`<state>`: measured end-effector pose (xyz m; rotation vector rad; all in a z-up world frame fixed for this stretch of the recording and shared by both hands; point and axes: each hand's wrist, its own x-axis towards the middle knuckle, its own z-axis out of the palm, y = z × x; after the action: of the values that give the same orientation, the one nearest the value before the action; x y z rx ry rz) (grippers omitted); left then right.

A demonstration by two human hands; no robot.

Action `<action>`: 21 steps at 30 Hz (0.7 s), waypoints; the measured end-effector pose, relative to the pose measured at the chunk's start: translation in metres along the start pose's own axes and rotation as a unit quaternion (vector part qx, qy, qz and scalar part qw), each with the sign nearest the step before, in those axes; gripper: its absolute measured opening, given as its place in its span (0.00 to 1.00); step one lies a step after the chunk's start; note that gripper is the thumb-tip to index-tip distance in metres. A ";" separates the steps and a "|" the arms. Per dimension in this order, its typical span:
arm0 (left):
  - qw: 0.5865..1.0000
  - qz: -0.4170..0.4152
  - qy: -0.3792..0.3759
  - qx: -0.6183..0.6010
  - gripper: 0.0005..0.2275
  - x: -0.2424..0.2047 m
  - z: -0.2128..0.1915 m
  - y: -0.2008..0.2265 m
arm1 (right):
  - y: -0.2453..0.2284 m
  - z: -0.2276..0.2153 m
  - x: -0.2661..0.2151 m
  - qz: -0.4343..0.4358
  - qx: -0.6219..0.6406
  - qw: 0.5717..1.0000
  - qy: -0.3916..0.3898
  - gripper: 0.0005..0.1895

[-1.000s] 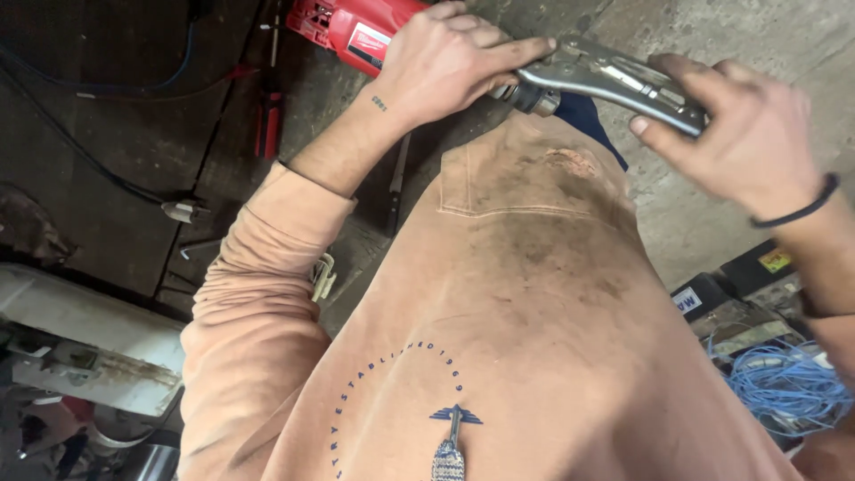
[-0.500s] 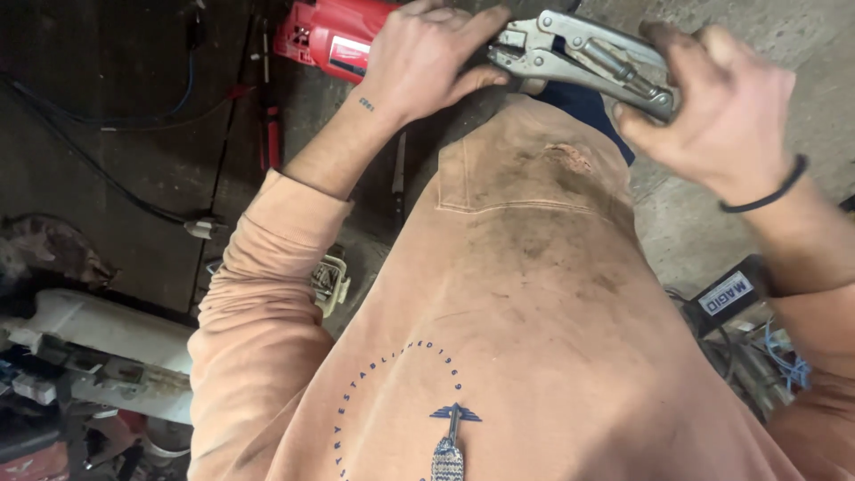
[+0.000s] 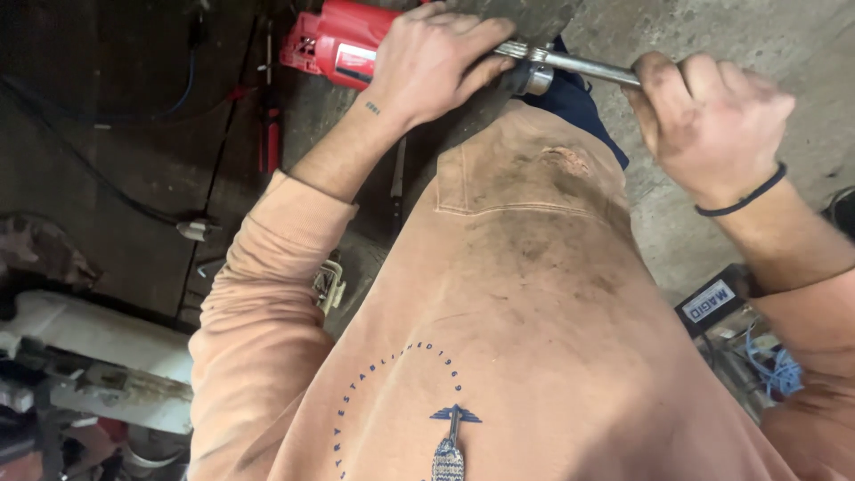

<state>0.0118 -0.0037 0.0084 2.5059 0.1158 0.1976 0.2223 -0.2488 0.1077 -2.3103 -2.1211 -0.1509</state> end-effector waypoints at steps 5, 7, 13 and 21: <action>0.999 -0.028 0.019 -0.005 0.13 -0.005 -0.005 0.006 | 0.026 -0.004 0.026 -0.094 0.023 0.995 0.002 0.13; 0.999 -0.017 0.027 -0.034 0.12 -0.006 -0.007 0.008 | 0.051 0.033 0.004 0.036 0.334 0.928 -0.159 0.22; 0.997 -0.044 0.011 -0.055 0.13 -0.005 -0.011 0.014 | 0.059 0.056 -0.010 0.212 0.430 0.775 -0.412 0.29; 0.998 -0.019 0.028 -0.048 0.24 0.002 -0.013 0.009 | 0.022 0.003 0.017 -0.123 -0.107 0.987 0.005 0.27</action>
<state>0.0123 -0.0030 0.0243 2.4003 0.1726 0.2523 0.2462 -0.2338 0.1069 -2.1289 -2.4913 -0.4093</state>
